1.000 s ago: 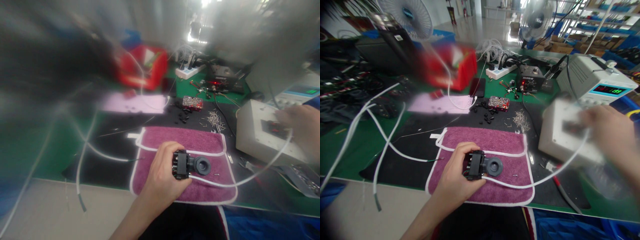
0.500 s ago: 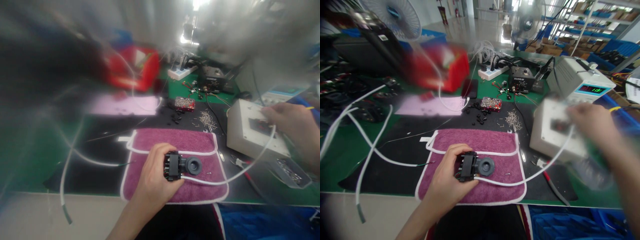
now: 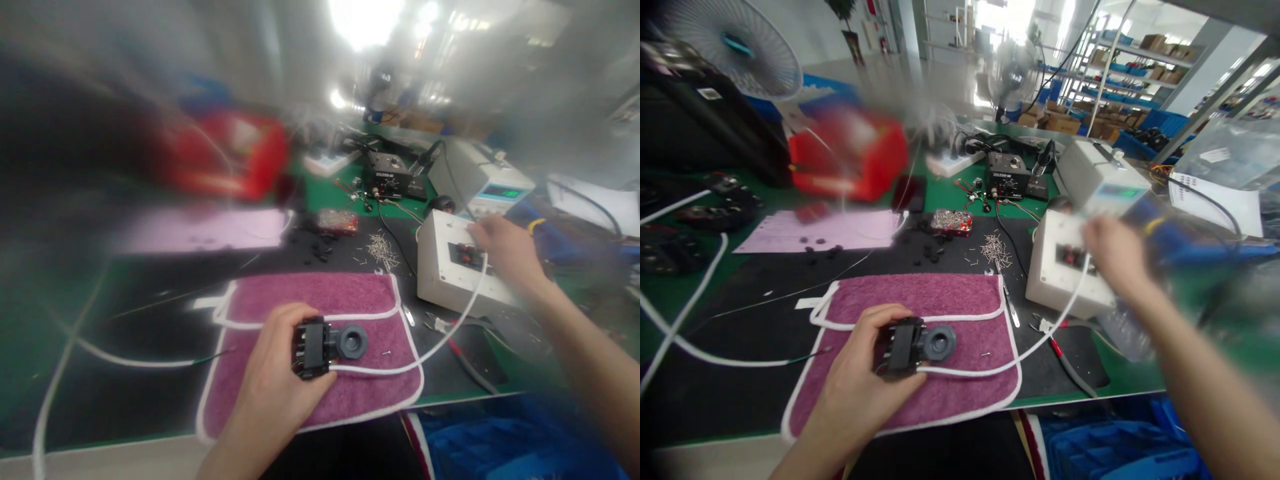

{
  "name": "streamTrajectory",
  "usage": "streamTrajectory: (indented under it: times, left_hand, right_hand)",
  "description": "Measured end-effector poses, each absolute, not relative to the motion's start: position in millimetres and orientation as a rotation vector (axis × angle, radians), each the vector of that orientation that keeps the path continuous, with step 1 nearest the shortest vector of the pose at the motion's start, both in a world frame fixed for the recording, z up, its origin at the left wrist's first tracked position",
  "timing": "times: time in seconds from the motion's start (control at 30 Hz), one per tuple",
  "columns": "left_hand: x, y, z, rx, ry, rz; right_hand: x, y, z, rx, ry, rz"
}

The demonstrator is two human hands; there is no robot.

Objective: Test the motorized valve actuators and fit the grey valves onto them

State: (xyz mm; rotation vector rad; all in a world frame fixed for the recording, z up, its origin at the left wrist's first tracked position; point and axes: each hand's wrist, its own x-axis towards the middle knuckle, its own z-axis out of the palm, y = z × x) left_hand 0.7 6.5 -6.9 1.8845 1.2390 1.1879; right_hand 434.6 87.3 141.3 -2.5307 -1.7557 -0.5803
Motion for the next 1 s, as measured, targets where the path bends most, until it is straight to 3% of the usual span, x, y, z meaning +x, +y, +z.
streamTrajectory:
  times: [1.0]
  left_hand:
    - [0.1, 4.2, -7.5, 1.845, 1.238, 1.184]
  right_hand:
    - [433.5, 83.7, 141.9, -2.517, -1.732, -0.536]
